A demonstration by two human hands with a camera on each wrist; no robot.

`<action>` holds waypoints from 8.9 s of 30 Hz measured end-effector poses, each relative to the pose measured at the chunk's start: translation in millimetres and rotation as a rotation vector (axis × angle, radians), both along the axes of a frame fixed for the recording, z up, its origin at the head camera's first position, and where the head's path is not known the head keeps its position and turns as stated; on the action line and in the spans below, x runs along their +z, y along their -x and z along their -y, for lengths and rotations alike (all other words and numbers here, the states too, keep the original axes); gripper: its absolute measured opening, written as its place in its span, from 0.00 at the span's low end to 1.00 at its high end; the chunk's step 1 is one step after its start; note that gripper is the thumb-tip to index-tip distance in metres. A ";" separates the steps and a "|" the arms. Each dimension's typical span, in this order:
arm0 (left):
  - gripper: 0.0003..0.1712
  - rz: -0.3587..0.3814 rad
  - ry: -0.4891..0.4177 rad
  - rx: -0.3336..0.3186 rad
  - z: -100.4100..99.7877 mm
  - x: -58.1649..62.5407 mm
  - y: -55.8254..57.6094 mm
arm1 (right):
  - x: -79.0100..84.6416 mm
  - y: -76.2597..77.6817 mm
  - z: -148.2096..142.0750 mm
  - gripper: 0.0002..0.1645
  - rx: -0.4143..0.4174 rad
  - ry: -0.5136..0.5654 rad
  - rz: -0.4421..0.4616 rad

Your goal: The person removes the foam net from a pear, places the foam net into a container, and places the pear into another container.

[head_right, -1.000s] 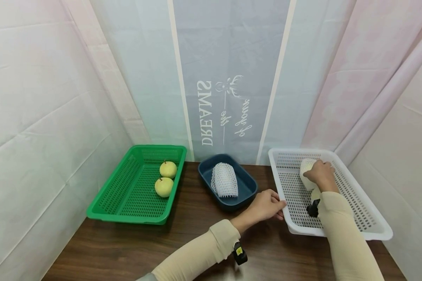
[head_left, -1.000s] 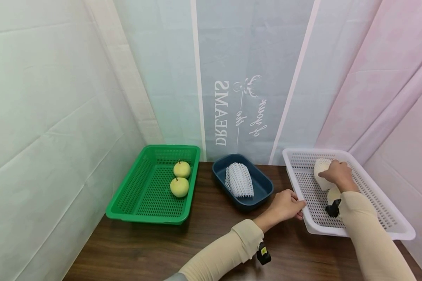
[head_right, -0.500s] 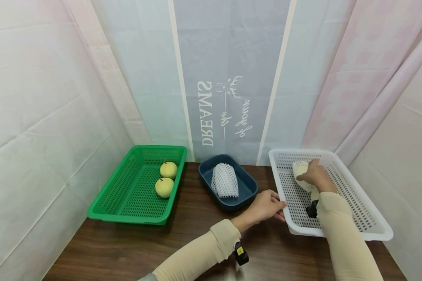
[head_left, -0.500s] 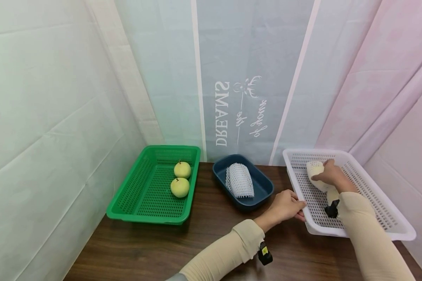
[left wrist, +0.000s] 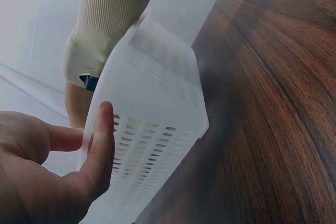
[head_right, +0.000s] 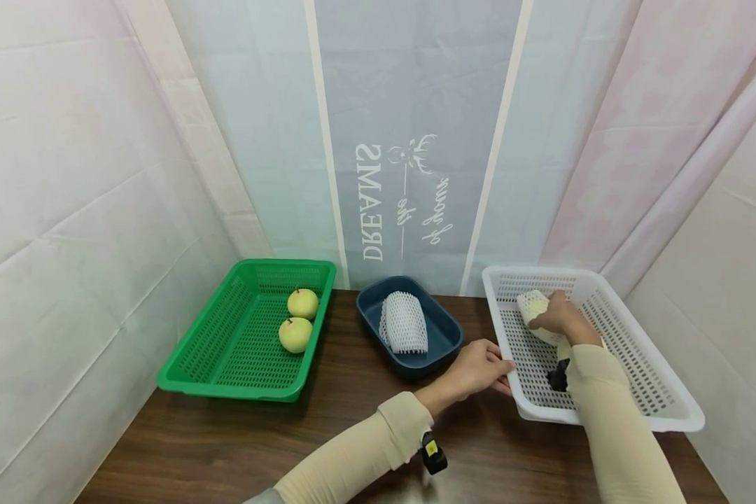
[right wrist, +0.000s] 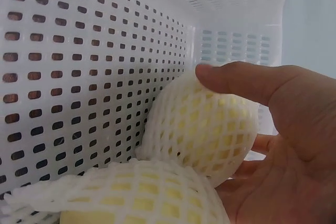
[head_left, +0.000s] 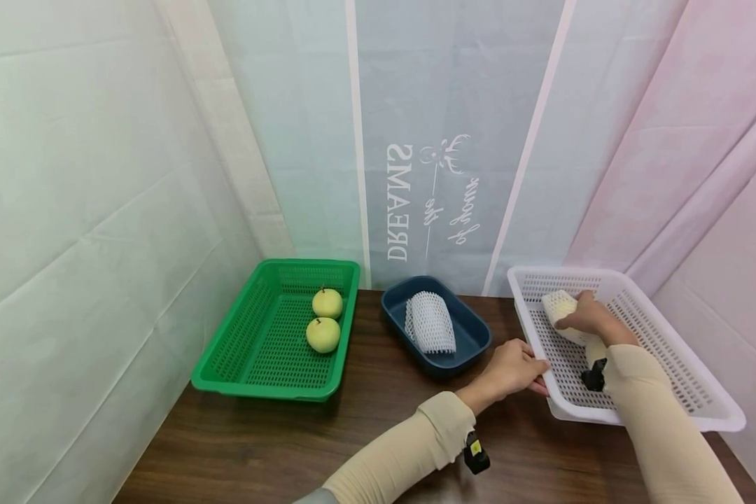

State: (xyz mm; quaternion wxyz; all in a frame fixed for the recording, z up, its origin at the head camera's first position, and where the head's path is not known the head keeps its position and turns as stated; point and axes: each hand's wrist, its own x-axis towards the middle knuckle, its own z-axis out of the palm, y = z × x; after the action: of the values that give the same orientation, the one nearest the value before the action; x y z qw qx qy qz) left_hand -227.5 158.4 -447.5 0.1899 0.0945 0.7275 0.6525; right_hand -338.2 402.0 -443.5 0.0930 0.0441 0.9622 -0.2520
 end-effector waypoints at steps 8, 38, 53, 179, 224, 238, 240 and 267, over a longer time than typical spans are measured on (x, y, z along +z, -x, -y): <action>0.04 -0.008 -0.015 -0.027 1.3 -0.5 0.8 | 0.6 -3.7 2.8 0.55 0.021 -0.001 -0.016; 0.05 -0.003 -0.020 -0.036 1.5 2.3 1.3 | 1.5 -3.1 5.0 0.52 0.075 -0.018 0.046; 0.05 -0.006 -0.023 -0.030 0.7 1.1 0.2 | -3.7 0.7 -2.9 0.53 0.059 -0.019 0.034; 0.29 -0.191 -0.206 0.008 82.6 7.4 70.8 | 73.7 -51.8 138.5 0.54 0.260 0.140 -0.393; 0.30 -0.412 -0.211 0.085 154.0 6.2 48.8 | 47.7 -88.5 186.4 0.45 0.313 0.600 -0.354; 0.38 -0.458 -0.231 -0.023 175.3 8.3 37.8 | 45.0 -97.7 195.2 0.46 0.273 0.618 -0.355; 0.38 -0.465 -0.227 -0.018 177.2 8.0 36.6 | 44.0 -98.2 196.9 0.44 0.282 0.619 -0.360; 0.42 -0.443 -0.158 -0.046 206.4 -24.7 8.6 | 5.3 -122.5 209.4 0.46 0.344 0.561 -0.319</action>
State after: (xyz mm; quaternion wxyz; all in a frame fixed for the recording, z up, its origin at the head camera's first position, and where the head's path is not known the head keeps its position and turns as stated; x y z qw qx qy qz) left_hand -236.2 -48.0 -472.2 0.0323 0.2665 0.6959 0.6661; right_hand -215.7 192.6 -438.2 -0.0088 -0.1853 0.8514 -0.4906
